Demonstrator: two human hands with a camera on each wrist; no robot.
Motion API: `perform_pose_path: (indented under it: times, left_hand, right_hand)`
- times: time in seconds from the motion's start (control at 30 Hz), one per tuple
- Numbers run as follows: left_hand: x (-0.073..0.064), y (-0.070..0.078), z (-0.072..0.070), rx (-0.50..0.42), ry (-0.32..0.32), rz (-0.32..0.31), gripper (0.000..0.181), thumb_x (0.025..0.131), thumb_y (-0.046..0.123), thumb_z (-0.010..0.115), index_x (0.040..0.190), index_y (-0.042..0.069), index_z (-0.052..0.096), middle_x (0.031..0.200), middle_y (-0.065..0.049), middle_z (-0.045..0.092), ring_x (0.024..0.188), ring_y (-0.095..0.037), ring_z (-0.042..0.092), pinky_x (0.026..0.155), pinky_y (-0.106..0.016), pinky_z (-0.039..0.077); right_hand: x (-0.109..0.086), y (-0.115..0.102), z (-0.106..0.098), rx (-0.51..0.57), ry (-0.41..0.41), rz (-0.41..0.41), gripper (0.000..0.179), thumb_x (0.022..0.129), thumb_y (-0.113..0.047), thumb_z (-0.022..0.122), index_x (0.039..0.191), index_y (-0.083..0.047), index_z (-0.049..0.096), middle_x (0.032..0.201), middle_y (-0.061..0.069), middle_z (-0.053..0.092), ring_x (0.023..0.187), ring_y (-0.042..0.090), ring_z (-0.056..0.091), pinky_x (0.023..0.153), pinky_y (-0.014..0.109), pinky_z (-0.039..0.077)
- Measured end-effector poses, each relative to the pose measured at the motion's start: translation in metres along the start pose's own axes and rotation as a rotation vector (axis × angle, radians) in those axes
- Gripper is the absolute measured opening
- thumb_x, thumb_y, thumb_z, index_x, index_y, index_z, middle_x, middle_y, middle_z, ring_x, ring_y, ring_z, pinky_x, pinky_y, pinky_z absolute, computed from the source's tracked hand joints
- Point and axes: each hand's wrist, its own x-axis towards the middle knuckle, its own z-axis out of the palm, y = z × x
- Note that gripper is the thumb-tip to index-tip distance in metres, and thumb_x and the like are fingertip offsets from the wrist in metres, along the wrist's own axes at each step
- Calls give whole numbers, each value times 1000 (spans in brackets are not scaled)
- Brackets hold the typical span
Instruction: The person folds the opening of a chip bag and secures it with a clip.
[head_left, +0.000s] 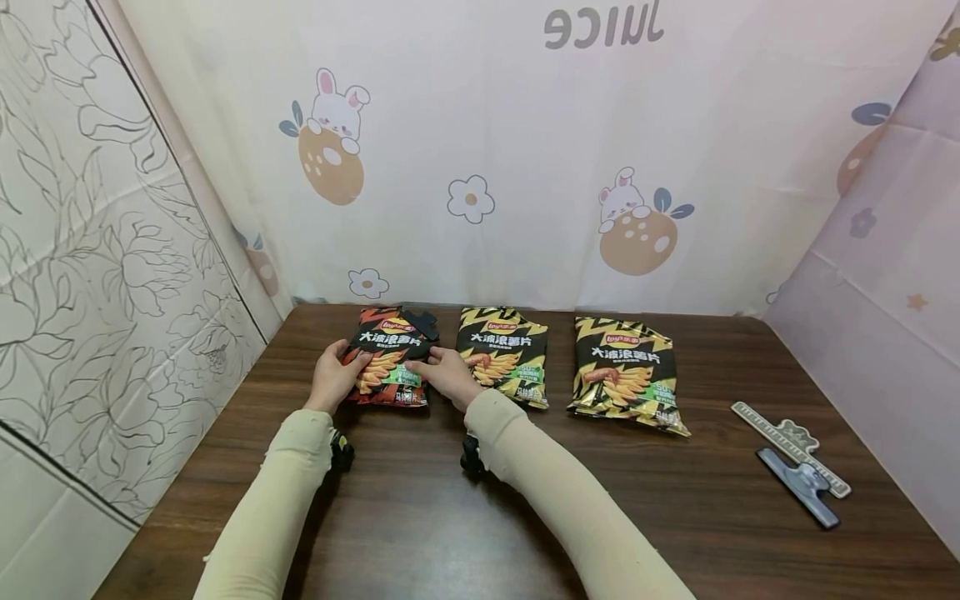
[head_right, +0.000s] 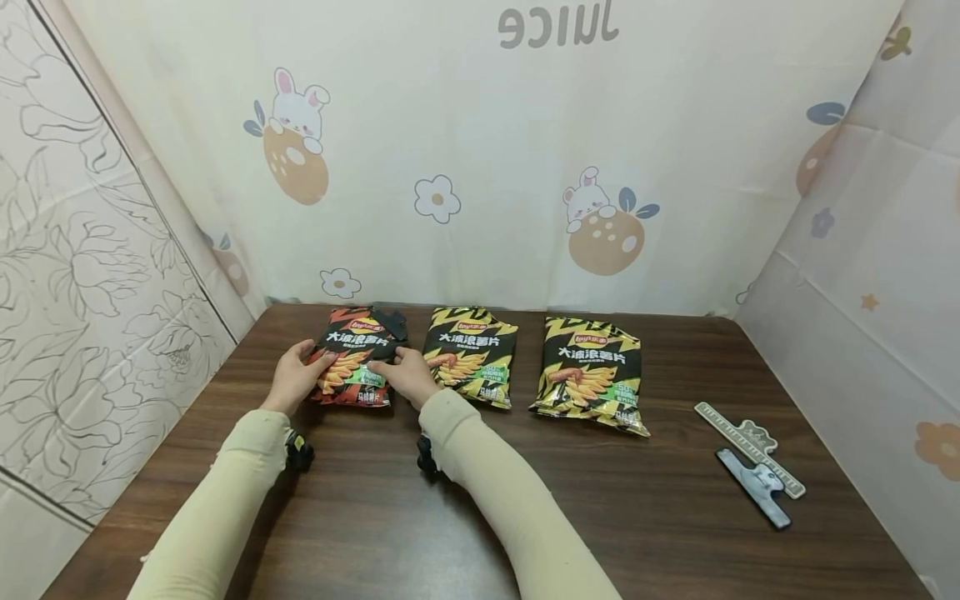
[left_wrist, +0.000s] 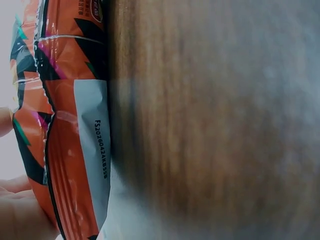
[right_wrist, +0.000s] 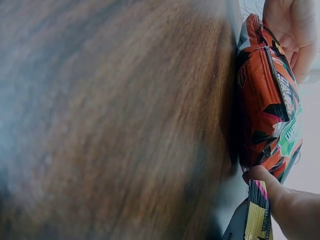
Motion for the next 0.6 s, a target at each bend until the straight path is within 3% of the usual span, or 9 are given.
perform_pose_path:
  times: [0.4,0.6]
  left_hand:
    - [1,-3,-2,-17,0,22,66,100,25,57,150,-7,28,156,-26,31,146,-36,28,119,-47,25]
    - [-4,2,3,58,29,73,64,100,26,55,150,-5,30,155,-26,33,144,-37,32,116,-50,30]
  right_hand:
    - [1,0,-3,17,-1,5,77,95,-35,65,154,-5,27,157,20,33,141,32,40,111,48,40]
    - [-2,-4,-5,38,-11,-9,74,95,-32,65,154,-4,29,153,20,39,136,33,47,108,47,43]
